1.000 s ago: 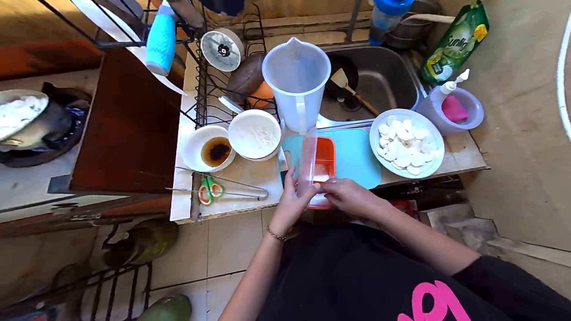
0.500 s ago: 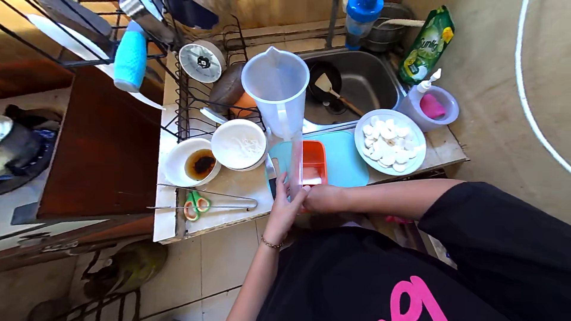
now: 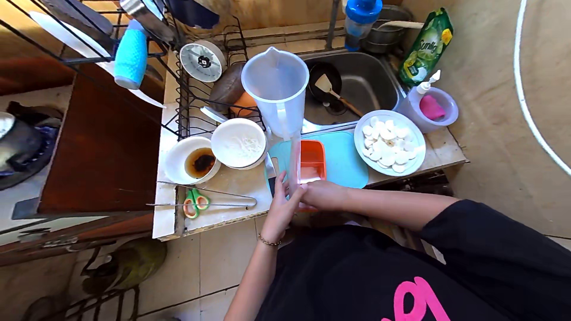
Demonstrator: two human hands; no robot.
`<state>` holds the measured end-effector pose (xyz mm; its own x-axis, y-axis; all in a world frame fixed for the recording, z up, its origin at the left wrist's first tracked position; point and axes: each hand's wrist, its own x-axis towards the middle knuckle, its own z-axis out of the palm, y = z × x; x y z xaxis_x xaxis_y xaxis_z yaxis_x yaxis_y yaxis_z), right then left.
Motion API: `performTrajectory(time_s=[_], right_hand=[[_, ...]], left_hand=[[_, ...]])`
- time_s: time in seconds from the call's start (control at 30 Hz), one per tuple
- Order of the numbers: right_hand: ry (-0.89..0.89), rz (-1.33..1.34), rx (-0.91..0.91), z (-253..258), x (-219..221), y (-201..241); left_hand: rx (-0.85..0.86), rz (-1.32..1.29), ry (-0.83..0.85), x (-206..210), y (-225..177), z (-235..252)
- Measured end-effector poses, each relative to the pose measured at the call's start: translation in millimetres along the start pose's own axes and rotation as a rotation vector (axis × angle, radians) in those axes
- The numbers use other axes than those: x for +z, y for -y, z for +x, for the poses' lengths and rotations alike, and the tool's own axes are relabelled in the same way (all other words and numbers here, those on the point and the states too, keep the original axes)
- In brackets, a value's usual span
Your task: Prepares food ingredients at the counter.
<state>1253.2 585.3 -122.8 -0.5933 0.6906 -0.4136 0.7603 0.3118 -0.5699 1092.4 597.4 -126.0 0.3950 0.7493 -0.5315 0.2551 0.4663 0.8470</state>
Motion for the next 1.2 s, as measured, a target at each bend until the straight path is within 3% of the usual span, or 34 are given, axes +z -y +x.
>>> performTrajectory(time_s=[0.2, 0.3, 0.43, 0.53, 0.77, 0.87, 1.03, 1.2], right_hand=[[-0.239, 0.152, -0.019, -11, 8, -11], [-0.270, 0.262, 0.022, -12, 8, -14], [-0.301, 0.686, 0.136, -23, -8, -27], [-0.423, 0.900, 0.195, -60, -35, -45], [-0.755, 0.459, 0.504, -179, -83, -111], [-0.790, 0.288, 0.668, -181, -87, -118], [-0.810, 0.170, 0.723, -175, -102, -144], [-0.852, 0.131, 0.881, -203, -114, -156]], left_hand=[[0.012, 0.026, 0.005, -1, 2, 2], [0.004, 0.021, 0.001, 0, 3, 2], [0.016, -0.009, -0.010, 2, 3, 2], [0.019, -0.013, -0.016, 4, 3, 2], [0.022, 0.006, -0.029, 4, 5, 1], [0.017, 0.018, -0.033, 5, 3, 0], [0.023, 0.046, -0.024, 6, 5, 2], [0.012, 0.062, -0.036, 5, 4, 1]])
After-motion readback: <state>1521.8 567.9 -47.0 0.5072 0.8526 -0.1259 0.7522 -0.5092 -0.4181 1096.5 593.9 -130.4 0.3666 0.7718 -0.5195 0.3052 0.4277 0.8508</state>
